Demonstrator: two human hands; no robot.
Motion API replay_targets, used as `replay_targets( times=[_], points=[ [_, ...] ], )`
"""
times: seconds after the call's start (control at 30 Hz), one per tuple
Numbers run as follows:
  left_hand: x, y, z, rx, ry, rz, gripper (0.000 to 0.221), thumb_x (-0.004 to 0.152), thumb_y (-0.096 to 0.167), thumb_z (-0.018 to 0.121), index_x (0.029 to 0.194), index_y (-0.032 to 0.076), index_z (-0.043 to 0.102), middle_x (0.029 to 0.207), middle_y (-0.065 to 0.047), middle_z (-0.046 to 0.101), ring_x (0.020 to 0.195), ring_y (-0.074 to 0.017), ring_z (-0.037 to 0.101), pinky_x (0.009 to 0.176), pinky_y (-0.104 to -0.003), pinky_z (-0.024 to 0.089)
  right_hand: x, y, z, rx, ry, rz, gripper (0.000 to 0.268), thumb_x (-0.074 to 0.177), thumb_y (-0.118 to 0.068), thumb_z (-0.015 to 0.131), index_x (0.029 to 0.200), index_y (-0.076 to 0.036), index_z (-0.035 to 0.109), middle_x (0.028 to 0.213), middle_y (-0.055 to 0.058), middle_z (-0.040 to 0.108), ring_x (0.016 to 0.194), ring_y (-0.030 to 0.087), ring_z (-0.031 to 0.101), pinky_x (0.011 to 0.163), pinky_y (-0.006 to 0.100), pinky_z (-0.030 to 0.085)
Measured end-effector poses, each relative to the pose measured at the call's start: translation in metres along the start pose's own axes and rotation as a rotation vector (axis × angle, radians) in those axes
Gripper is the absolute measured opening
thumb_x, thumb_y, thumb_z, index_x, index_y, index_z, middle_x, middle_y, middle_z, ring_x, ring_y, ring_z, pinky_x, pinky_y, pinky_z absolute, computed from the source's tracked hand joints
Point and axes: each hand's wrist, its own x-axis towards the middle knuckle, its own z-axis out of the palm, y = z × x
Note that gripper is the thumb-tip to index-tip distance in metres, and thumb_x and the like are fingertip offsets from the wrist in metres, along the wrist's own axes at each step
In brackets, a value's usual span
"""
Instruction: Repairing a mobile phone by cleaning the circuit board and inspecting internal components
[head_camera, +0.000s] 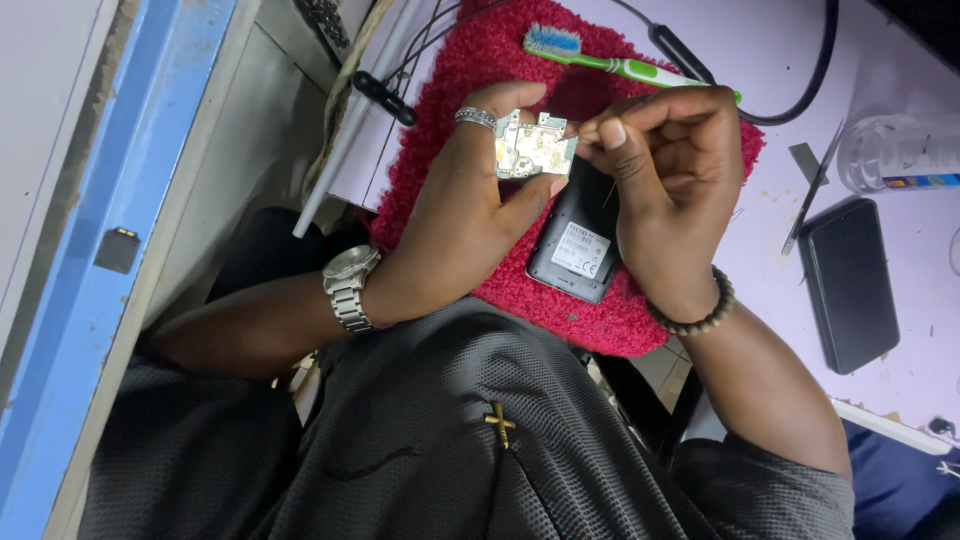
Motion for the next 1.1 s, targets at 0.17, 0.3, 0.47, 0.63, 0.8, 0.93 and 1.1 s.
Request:
replay_targets(
  times=[0.17, 0.3, 0.47, 0.63, 0.8, 0.93, 1.1],
  points=[
    [0.000, -0.002, 0.001, -0.013, -0.001, 0.003, 0.060, 0.101, 0.005, 0.077, 0.151, 0.007, 0.044, 0.140, -0.015, 0.062, 0.127, -0.0274, 0.067, 0.109, -0.037, 0.057, 0.000, 0.003, -0.001, 0.024, 0.007, 0.023, 0.020, 0.116, -0.005, 0.064, 0.115, -0.003, 0.044, 0.105, 0.021, 0.069, 0.098, 0.026, 0.074, 0.088, 0.030, 0.065],
    [0.000, 0.001, 0.001, -0.019, -0.014, -0.023, 0.060, 0.101, 0.006, 0.077, 0.151, 0.006, 0.043, 0.143, -0.015, 0.061, 0.128, -0.0260, 0.067, 0.109, -0.036, 0.056, 0.004, 0.003, -0.007, 0.061, -0.021, 0.077, 0.019, 0.116, -0.002, 0.064, 0.118, -0.003, 0.045, 0.106, 0.019, 0.068, 0.103, 0.024, 0.073, 0.093, 0.034, 0.069],
    [0.000, 0.003, -0.001, 0.075, -0.043, -0.039, 0.059, 0.102, 0.009, 0.076, 0.151, 0.007, 0.044, 0.152, -0.013, 0.056, 0.140, -0.0291, 0.060, 0.116, -0.040, 0.051, 0.019, 0.000, -0.042, 0.067, -0.077, 0.098, 0.019, 0.122, 0.000, 0.058, 0.123, -0.006, 0.040, 0.103, 0.019, 0.063, 0.090, 0.029, 0.070, 0.083, 0.035, 0.064],
    [0.001, 0.009, -0.004, 0.007, -0.065, -0.082, 0.053, 0.102, 0.006, 0.075, 0.146, 0.011, 0.046, 0.146, -0.012, 0.056, 0.130, -0.0247, 0.066, 0.103, -0.034, 0.060, 0.028, -0.005, -0.098, -0.190, -0.146, 0.040, 0.014, 0.135, -0.001, 0.042, 0.139, -0.004, 0.029, 0.102, 0.023, 0.051, 0.072, 0.028, 0.055, 0.068, 0.035, 0.051],
    [0.003, 0.012, -0.007, 0.127, -0.069, -0.028, 0.047, 0.103, 0.027, 0.076, 0.139, 0.010, 0.051, 0.137, -0.010, 0.061, 0.108, -0.0226, 0.073, 0.090, -0.037, 0.059, 0.041, -0.005, -0.133, -1.081, -0.495, 0.217, 0.036, 0.122, -0.008, 0.053, 0.089, -0.004, 0.067, 0.087, 0.012, 0.072, 0.078, 0.035, 0.066, 0.074, 0.051, 0.044],
    [0.002, 0.012, -0.007, 0.134, -0.065, -0.016, 0.048, 0.102, 0.025, 0.079, 0.139, 0.012, 0.051, 0.138, -0.008, 0.063, 0.107, -0.0214, 0.071, 0.084, -0.035, 0.057, 0.034, 0.006, -0.156, -1.159, -0.502, 0.209, 0.048, 0.110, -0.009, 0.058, 0.155, 0.006, 0.056, 0.111, 0.025, 0.077, 0.099, 0.055, 0.068, 0.071, 0.064, 0.046],
    [0.001, 0.016, -0.007, 0.120, -0.066, -0.015, 0.046, 0.103, 0.021, 0.080, 0.138, 0.010, 0.053, 0.119, -0.008, 0.067, 0.097, -0.0177, 0.070, 0.086, -0.034, 0.058, 0.026, 0.033, -0.198, -1.512, -0.374, 0.206, 0.028, 0.108, -0.010, 0.063, 0.092, -0.003, 0.041, 0.075, 0.019, 0.044, 0.063, 0.038, 0.038, 0.057, 0.053, 0.027]
  ],
)
